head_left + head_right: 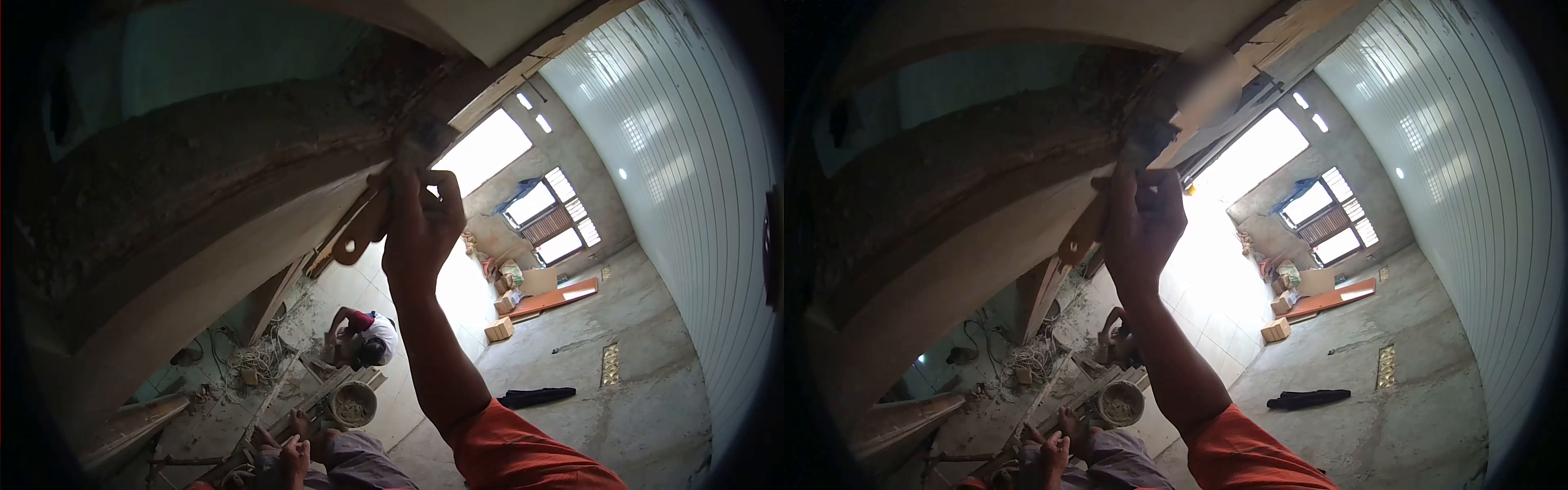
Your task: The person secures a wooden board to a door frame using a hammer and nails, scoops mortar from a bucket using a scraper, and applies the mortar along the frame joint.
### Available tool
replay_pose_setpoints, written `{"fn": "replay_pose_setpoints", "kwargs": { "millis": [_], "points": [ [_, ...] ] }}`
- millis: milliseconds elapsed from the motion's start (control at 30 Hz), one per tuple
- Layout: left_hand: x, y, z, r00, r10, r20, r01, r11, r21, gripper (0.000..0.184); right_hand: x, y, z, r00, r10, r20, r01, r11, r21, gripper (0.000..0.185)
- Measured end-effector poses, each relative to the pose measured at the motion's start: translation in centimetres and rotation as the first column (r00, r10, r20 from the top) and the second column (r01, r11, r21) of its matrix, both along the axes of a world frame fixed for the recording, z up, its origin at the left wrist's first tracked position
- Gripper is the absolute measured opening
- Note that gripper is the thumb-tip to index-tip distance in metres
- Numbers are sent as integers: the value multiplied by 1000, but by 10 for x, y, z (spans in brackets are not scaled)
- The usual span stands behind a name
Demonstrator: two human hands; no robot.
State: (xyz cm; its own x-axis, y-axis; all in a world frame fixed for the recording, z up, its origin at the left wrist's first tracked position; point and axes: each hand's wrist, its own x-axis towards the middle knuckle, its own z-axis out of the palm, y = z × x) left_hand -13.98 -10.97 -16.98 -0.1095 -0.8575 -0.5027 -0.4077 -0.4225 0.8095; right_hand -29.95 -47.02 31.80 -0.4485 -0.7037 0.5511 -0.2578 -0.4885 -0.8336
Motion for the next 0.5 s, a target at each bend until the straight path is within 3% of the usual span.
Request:
{"fn": "replay_pose_setpoints", "kwargs": {
  "millis": [67, 133, 200, 300, 400, 500],
  "points": [
    [3, 0, -2, 1000, 3, -2, -3, 1000, 6, 57, 0, 15, 2, 1000, -12, -27, 13, 1000, 27, 17],
    [7, 6, -16, 1000, -3, -10, 4, 1000, 19, 56, 1, 33, 6, 996, 53, 65, -57, 997, 55, 15],
    [9, 3, -11, 996, 62, -57, -61, 998, 16, 56, -5, 52, 8, 999, 37, 3, -37, 997, 72, 15],
    [20, -9, 13, 1000, -26, -3, 26, 999, 22, 54, -41, 57, 14, 973, -23, -229, 40, 997, 73, 17],
    [33, -11, 9, 992, -108, 59, 108, 994, -5, 53, -84, 51, 38, 844, 28, -535, 84, 980, 183, 20],
    [55, -10, 25, 994, -109, 7, 108, 992, 58, 56, -94, 46, 80, 805, 116, -583, 71, 955, 288, 21]
  ]
}}
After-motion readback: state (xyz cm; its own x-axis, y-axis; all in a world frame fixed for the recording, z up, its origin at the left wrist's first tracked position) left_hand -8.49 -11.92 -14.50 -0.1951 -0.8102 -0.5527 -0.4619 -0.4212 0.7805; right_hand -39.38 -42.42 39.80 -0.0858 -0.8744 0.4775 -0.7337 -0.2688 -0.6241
